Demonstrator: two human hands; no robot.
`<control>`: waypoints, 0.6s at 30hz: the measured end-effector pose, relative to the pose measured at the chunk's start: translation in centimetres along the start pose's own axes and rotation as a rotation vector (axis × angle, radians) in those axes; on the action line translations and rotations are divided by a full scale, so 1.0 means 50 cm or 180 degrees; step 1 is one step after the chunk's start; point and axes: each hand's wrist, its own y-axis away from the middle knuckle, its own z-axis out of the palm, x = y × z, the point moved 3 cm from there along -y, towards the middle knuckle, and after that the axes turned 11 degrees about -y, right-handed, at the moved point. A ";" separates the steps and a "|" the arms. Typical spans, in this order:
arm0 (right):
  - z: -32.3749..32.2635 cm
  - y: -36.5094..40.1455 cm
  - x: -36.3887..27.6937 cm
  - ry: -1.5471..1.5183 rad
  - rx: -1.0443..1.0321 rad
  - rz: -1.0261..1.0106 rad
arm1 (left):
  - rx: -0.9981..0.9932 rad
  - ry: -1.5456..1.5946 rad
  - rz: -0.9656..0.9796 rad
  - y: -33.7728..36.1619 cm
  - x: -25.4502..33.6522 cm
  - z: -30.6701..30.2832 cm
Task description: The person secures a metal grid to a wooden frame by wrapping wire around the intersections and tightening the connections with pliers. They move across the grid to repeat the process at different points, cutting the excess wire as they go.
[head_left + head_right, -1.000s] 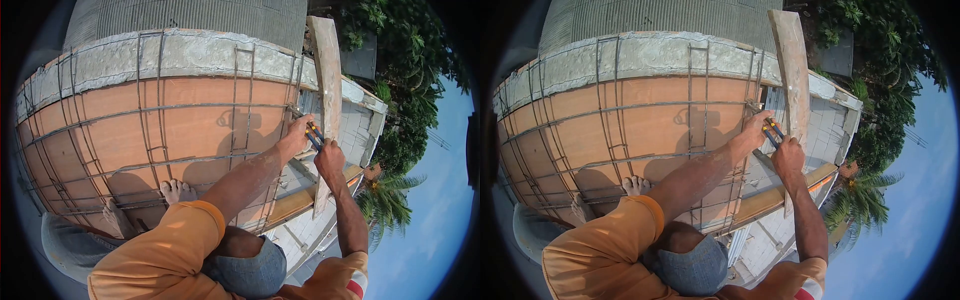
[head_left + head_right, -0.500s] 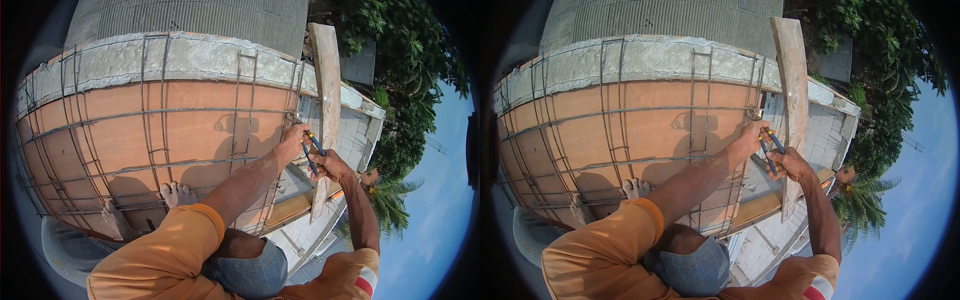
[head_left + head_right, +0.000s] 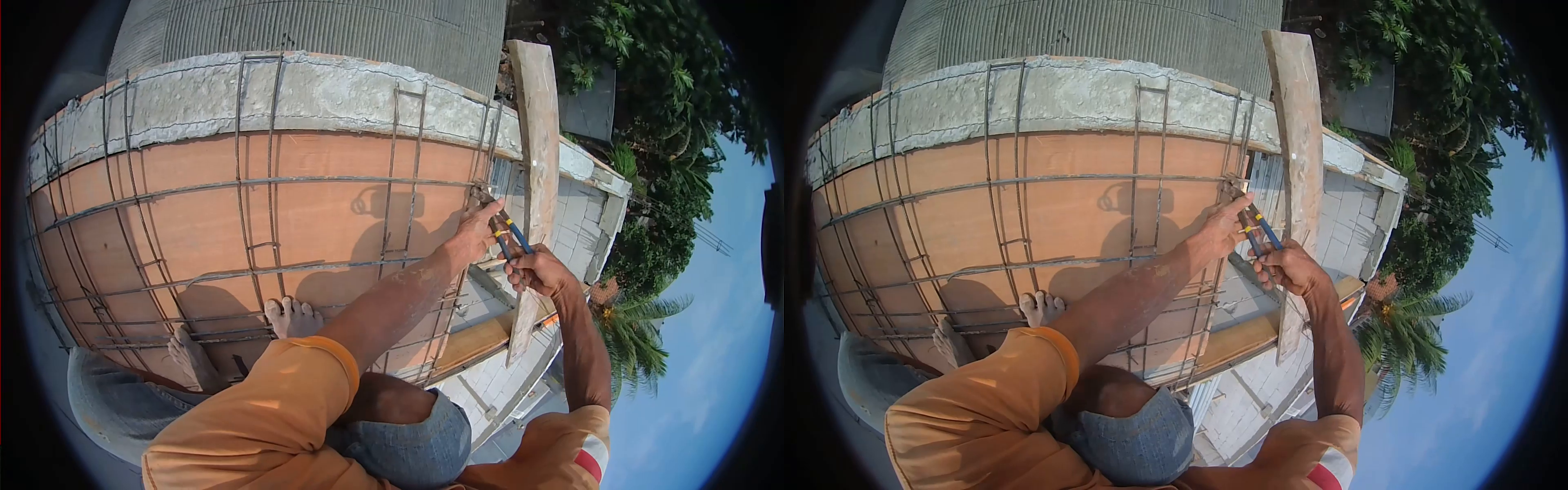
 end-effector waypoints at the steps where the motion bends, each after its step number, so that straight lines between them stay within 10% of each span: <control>1: 0.010 -0.001 0.006 -0.0710 -0.0335 0.0069 | 0.0120 -0.0100 0.0014 0.014 -0.002 0.009; 8: 0.097 0.021 0.019 -0.0377 -0.0189 0.0230 | 0.0531 -0.0722 0.0060 0.002 0.003 0.010; 10: 0.136 0.040 0.028 0.3468 0.1561 -0.1239 | 0.0864 -0.0811 0.0038 -0.006 -0.009 0.023; 12: 0.145 0.032 0.049 0.3525 0.1732 -0.1297 | 0.1051 -0.0954 0.0018 -0.030 -0.016 0.014; 16: 0.098 0.000 0.047 0.1699 0.0544 -0.0180 | 0.0764 -0.1128 0.0386 0.014 0.000 -0.019; 18: 0.084 -0.001 0.065 -0.2250 -0.0899 -0.0404 | -0.0134 -0.0334 -0.0508 0.078 0.036 0.009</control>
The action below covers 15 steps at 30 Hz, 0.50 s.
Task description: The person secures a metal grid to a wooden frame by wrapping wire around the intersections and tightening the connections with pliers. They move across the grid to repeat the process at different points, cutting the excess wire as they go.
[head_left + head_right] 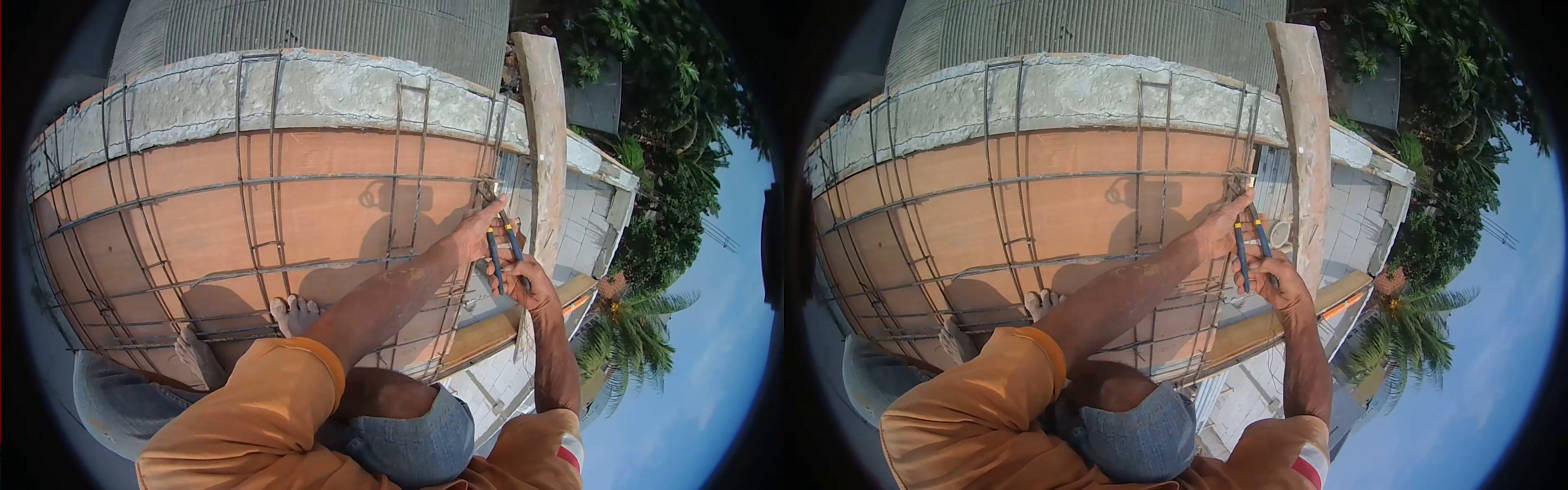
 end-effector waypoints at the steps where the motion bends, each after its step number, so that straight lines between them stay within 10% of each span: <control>1: -0.013 -0.002 0.008 -0.0049 -0.0114 0.0039 | -0.0061 -0.0170 -0.0162 -0.003 -0.002 0.001; 9: 0.077 0.014 0.126 0.1085 0.0503 -0.0646 | -0.0993 -0.1018 0.0474 0.056 0.012 -0.070; 15: 0.133 -0.031 0.257 0.1931 0.0358 -0.1144 | -0.0432 -0.2282 0.0651 0.181 0.071 -0.184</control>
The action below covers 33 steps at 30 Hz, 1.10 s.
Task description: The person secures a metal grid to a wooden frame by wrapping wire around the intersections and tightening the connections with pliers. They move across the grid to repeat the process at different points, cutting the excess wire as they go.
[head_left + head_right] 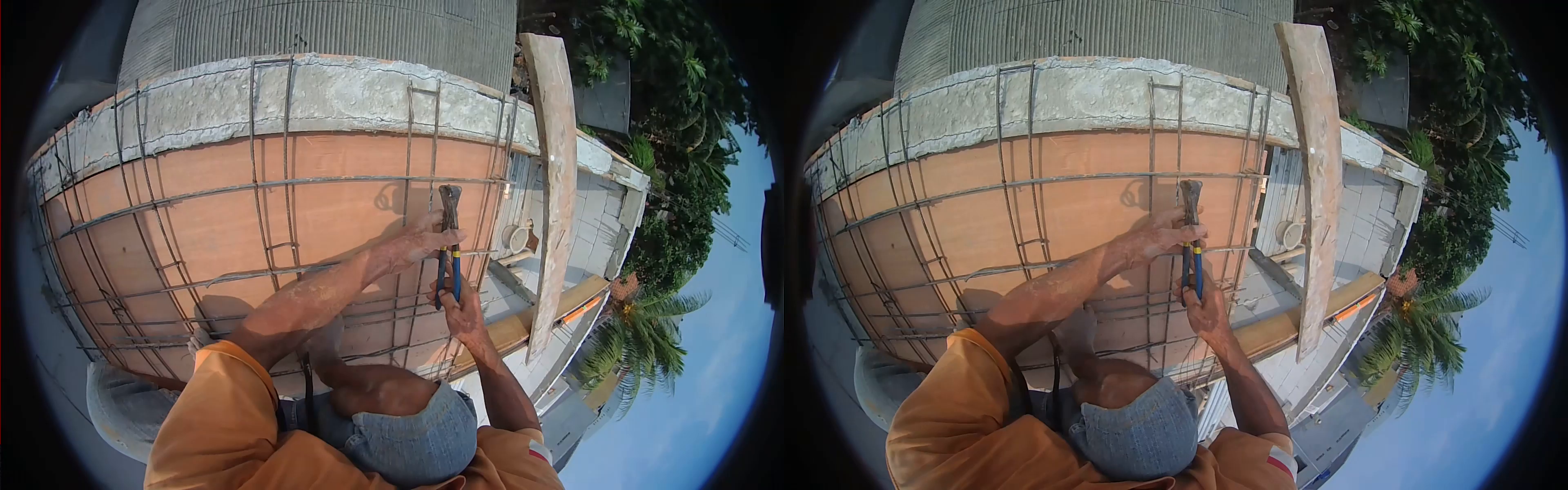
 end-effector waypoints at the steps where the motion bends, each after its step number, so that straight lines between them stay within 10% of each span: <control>1: 0.018 -0.004 -0.002 0.0052 -0.0130 -0.0111 | 0.0025 -0.0018 -0.0012 0.023 0.010 -0.015; 25: 0.408 -0.121 -0.153 0.0440 -0.1010 -0.1392 | 0.3113 -0.2760 0.0450 0.434 0.213 -0.174; 33: 0.488 -0.122 -0.190 0.1187 -0.1023 -0.2658 | 0.3183 -0.0459 0.0250 0.477 0.192 -0.192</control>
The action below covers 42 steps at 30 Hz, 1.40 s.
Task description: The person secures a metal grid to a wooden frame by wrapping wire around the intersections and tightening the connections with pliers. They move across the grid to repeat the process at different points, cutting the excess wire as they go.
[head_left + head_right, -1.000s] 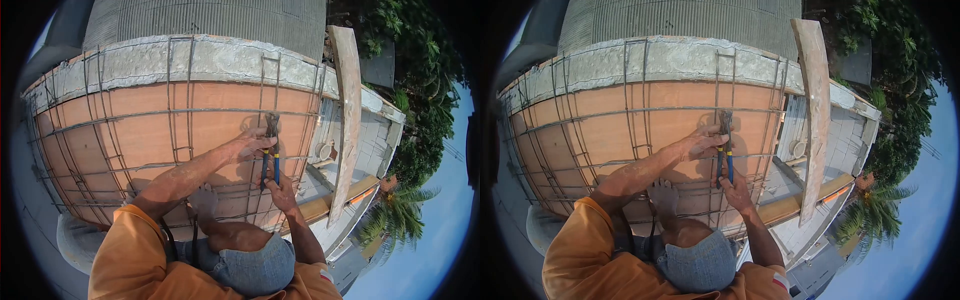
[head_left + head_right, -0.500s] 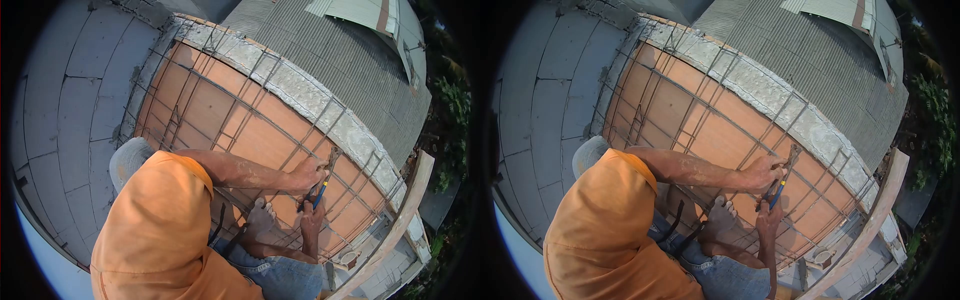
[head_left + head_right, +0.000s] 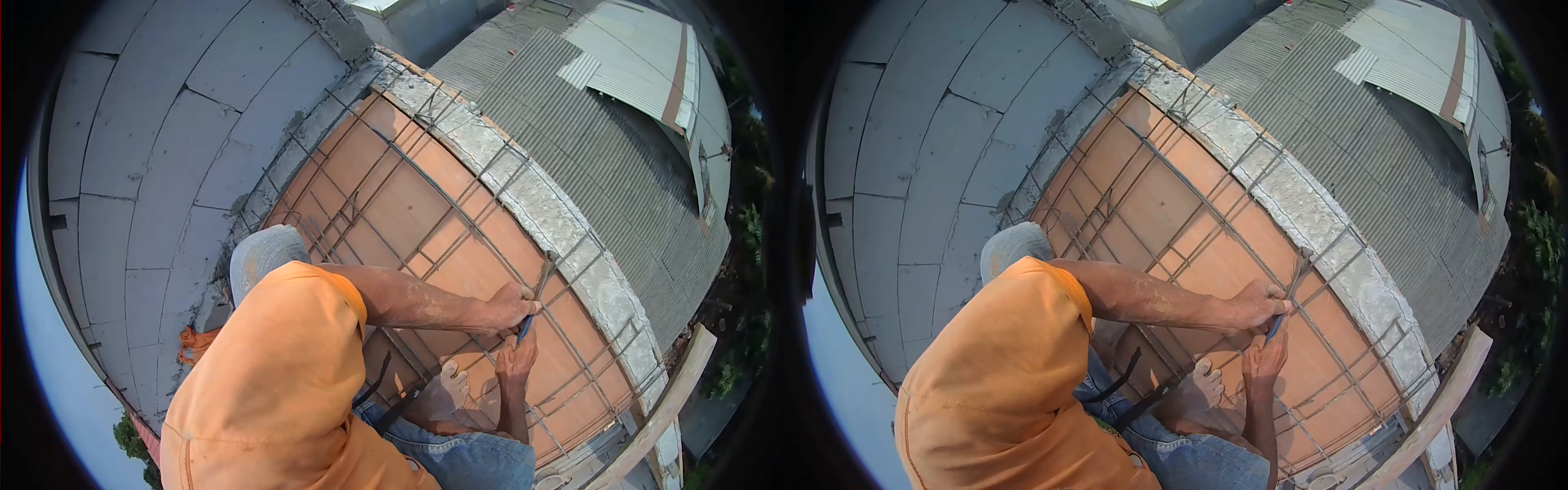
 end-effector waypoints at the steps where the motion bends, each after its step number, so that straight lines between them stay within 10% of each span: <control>1: 0.009 -0.010 0.002 -0.0404 -0.0084 0.0198 | 0.0039 -0.0008 0.0011 -0.001 -0.003 -0.011; 21: 0.049 -0.058 -0.034 -0.4586 -0.0505 0.1587 | 0.0422 0.0552 0.0104 0.005 0.077 -0.178; 27: 0.022 -0.058 0.059 -0.2082 -0.0392 0.1458 | 0.1498 -0.1050 0.1229 0.075 0.278 -0.477; 30: -0.004 -0.061 0.033 0.0024 -0.0092 0.0007 | 0.2488 -0.2331 0.2027 0.137 0.320 -0.674; 42: 0.043 -0.032 0.047 0.2291 -0.0752 -0.0318 | 0.2741 -0.1411 0.0879 0.140 -0.019 -0.806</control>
